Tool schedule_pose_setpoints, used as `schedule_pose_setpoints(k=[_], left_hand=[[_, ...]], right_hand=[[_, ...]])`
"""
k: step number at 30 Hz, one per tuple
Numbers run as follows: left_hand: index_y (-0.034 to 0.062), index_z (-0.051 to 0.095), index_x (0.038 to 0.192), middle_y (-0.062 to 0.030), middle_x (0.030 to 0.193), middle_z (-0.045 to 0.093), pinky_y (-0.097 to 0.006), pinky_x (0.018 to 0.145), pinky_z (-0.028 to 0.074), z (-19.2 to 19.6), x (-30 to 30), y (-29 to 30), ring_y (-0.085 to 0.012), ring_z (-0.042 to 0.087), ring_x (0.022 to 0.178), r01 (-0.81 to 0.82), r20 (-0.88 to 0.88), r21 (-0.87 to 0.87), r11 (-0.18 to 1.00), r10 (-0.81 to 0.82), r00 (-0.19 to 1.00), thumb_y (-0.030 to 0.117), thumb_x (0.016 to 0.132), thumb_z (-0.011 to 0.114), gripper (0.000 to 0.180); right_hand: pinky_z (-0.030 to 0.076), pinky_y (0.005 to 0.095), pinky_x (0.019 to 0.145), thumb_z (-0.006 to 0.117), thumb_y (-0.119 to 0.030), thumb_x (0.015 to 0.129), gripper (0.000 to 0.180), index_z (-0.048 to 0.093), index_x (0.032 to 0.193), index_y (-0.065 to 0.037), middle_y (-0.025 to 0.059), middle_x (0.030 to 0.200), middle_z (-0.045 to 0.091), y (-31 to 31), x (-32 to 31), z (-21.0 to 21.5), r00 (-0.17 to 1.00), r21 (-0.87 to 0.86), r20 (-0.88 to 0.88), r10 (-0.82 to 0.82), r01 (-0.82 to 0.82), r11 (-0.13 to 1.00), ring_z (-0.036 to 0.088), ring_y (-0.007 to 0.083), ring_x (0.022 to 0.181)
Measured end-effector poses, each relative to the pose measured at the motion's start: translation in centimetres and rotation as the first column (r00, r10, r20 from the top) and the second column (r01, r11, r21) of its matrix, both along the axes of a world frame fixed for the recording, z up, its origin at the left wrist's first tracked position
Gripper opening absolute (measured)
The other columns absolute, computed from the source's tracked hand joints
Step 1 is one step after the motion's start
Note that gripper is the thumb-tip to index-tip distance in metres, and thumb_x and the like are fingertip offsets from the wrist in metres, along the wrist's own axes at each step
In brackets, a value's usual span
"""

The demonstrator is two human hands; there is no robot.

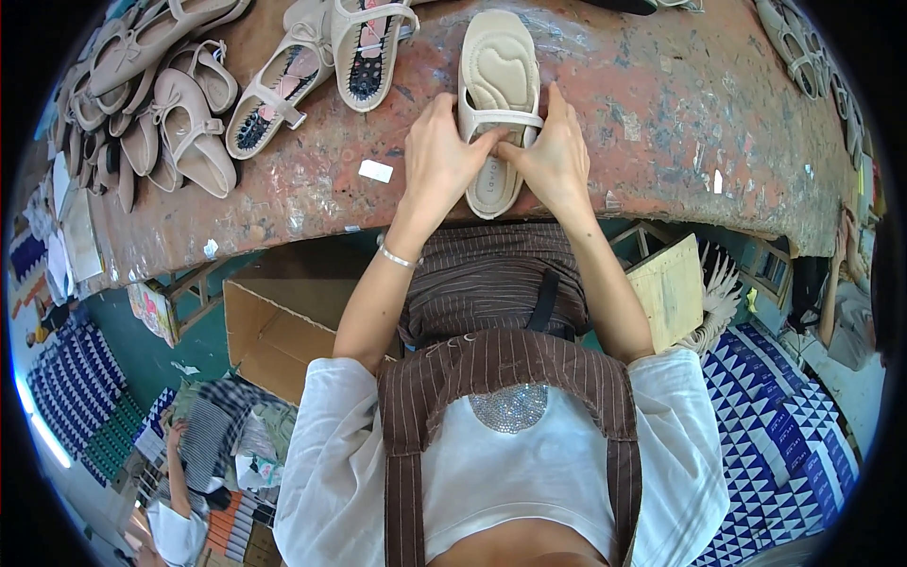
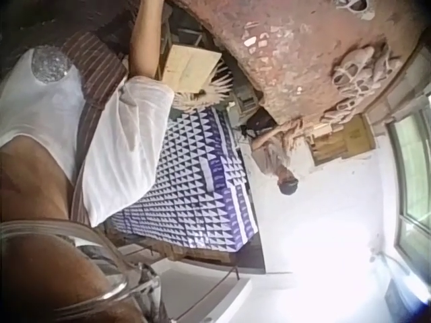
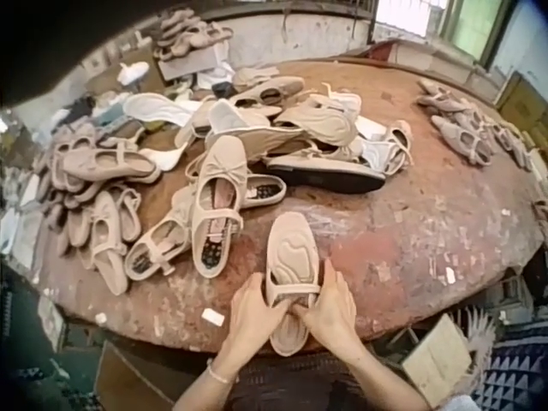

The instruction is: The person assembles shoes by hand by inserting white insoles into them and pressing them down. They move finished shoes aside, pick up new shoes and insoles from the table, and repeat the process.

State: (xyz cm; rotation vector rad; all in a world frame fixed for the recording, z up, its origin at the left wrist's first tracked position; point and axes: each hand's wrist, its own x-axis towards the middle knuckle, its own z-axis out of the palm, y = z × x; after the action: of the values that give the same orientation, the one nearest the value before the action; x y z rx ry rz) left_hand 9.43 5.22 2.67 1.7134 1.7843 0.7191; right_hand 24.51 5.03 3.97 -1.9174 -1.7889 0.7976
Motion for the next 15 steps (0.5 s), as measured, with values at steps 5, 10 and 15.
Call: schedule_pose_setpoints(k=[5, 10, 15], left_hand=[[-0.0033, 0.066, 0.092, -0.0237, 0.082, 0.069, -0.041, 0.066, 0.053, -1.7, 0.3, 1.9, -0.0383, 0.069, 0.078, -0.068, 0.075, -0.026, 0.997, 0.070, 0.995, 0.031, 0.071, 0.085, 0.045], [-0.0008, 0.068, 0.080, -0.0229, 0.070, 0.066, -0.042, 0.061, 0.050, -1.3, 1.8, 1.6, -0.0388, 0.068, 0.069, -0.233, 0.053, -0.037, 0.972, 0.235, 0.971, 0.029, 0.080, 0.079, 0.032], [-0.0012, 0.067, 0.081, -0.0237, 0.066, 0.064, -0.048, 0.061, 0.049, -1.0, 2.3, 1.6, -0.0441, 0.065, 0.067, -0.281, -0.061, 0.033, 0.959, 0.283, 0.957, 0.029, 0.084, 0.075, 0.031]], right_hand=[[0.052, 0.0494, 0.076, 0.082, -0.018, 0.066, 0.062, 0.055, 0.119, 0.000, 0.0219, 0.096, 0.069, 1.2, -0.6, 0.5, 0.994, -0.027, 0.007, -0.109, 0.109, 0.994, 0.068, 0.0397, 0.091], [0.052, 0.0468, 0.077, 0.067, -0.011, 0.076, 0.043, 0.058, 0.118, -0.006, 0.0185, 0.096, 0.072, 1.4, -0.2, -1.8, 0.977, 0.082, -0.042, -0.208, 0.211, 0.974, 0.069, 0.0389, 0.090], [0.052, 0.0487, 0.078, 0.066, -0.010, 0.073, 0.046, 0.058, 0.118, -0.006, 0.0205, 0.094, 0.071, 1.7, -0.3, -1.1, 0.977, 0.078, -0.047, -0.207, 0.210, 0.974, 0.067, 0.0421, 0.090]])
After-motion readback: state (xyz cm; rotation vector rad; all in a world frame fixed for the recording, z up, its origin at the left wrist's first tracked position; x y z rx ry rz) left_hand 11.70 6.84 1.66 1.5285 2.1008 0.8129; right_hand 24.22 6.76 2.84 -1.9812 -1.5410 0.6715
